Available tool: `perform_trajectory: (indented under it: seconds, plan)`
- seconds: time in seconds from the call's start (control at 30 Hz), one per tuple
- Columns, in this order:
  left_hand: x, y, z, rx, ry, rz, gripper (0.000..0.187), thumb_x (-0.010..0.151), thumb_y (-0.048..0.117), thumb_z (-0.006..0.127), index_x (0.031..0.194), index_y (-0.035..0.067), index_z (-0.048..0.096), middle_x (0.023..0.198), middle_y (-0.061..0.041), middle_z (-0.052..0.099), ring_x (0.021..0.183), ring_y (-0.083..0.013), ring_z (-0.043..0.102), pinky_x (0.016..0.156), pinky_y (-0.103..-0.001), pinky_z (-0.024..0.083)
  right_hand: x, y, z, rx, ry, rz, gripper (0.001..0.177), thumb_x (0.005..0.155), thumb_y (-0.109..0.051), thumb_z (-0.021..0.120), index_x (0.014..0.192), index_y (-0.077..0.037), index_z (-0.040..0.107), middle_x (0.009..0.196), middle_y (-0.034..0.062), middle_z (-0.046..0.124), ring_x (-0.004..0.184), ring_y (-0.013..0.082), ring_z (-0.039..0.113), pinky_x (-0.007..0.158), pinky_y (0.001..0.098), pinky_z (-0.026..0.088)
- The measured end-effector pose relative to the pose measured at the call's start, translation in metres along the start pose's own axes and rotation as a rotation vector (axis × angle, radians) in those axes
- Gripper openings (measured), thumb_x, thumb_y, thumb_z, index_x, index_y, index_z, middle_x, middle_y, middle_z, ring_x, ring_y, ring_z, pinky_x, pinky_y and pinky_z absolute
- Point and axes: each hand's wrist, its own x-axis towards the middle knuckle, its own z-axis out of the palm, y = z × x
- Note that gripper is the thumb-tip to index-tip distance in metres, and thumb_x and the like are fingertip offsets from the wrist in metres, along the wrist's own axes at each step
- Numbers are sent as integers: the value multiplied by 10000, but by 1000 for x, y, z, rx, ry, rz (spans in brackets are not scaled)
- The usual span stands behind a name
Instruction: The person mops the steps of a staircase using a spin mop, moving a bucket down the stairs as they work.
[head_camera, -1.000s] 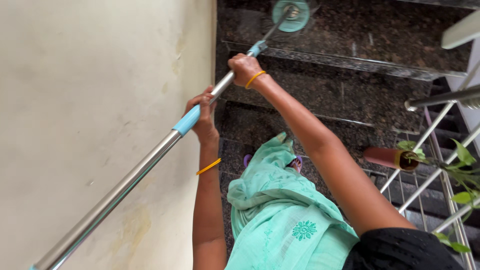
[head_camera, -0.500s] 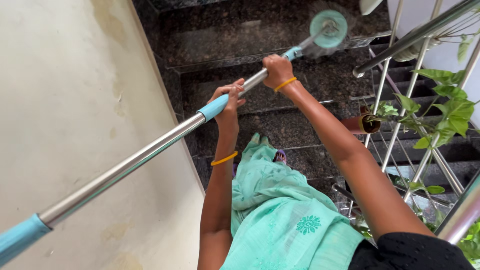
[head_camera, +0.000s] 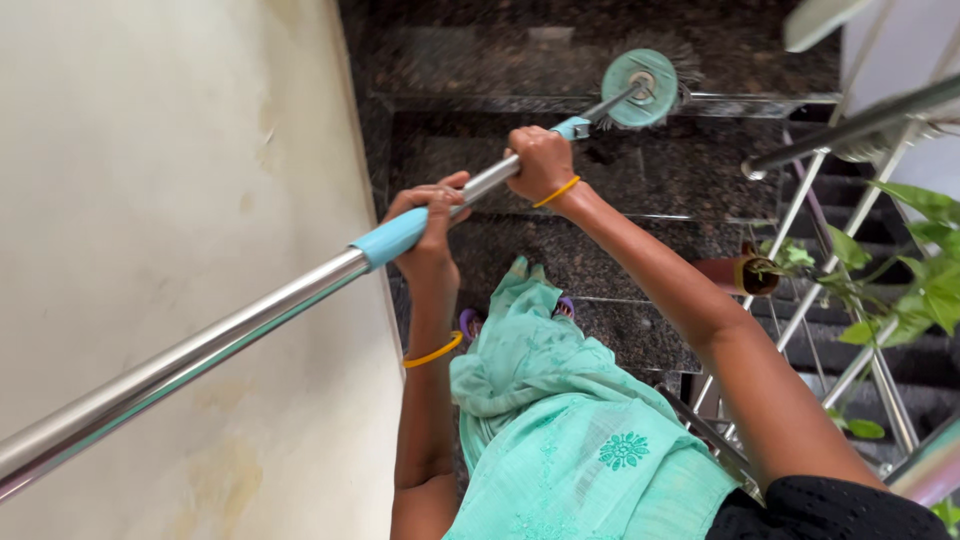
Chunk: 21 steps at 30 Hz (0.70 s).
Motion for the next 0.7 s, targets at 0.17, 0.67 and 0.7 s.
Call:
perform_trajectory:
  seconds: [0.17,0.67,0.7]
  plan:
    - [-8,36,-53,24,157,57,113,1039,71,636,935,51,596,937,-114,705,1129,-316,738,799,-388,655,30,-73,36,119,24,-208,150,787,-119,725,770,-71,585,756,134,642,742,344,661,634,475,522]
    - [-27,41,-139,-10,503,208,128,1059,160,626,1034,39,589,1051,-118,692,1233,-293,686,816,-302,653,89,-160,136,160,-141,-678,155,734,-113,755,783,-78,613,732,136,628,694,356,663,596,474,521]
    - [-24,37,-143,-20,488,230,117,1058,143,628,1029,37,589,1048,-123,699,1233,-297,686,810,-300,653,92,-160,140,144,-173,-664,140,734,-90,745,780,-78,614,742,133,638,684,344,667,596,459,529]
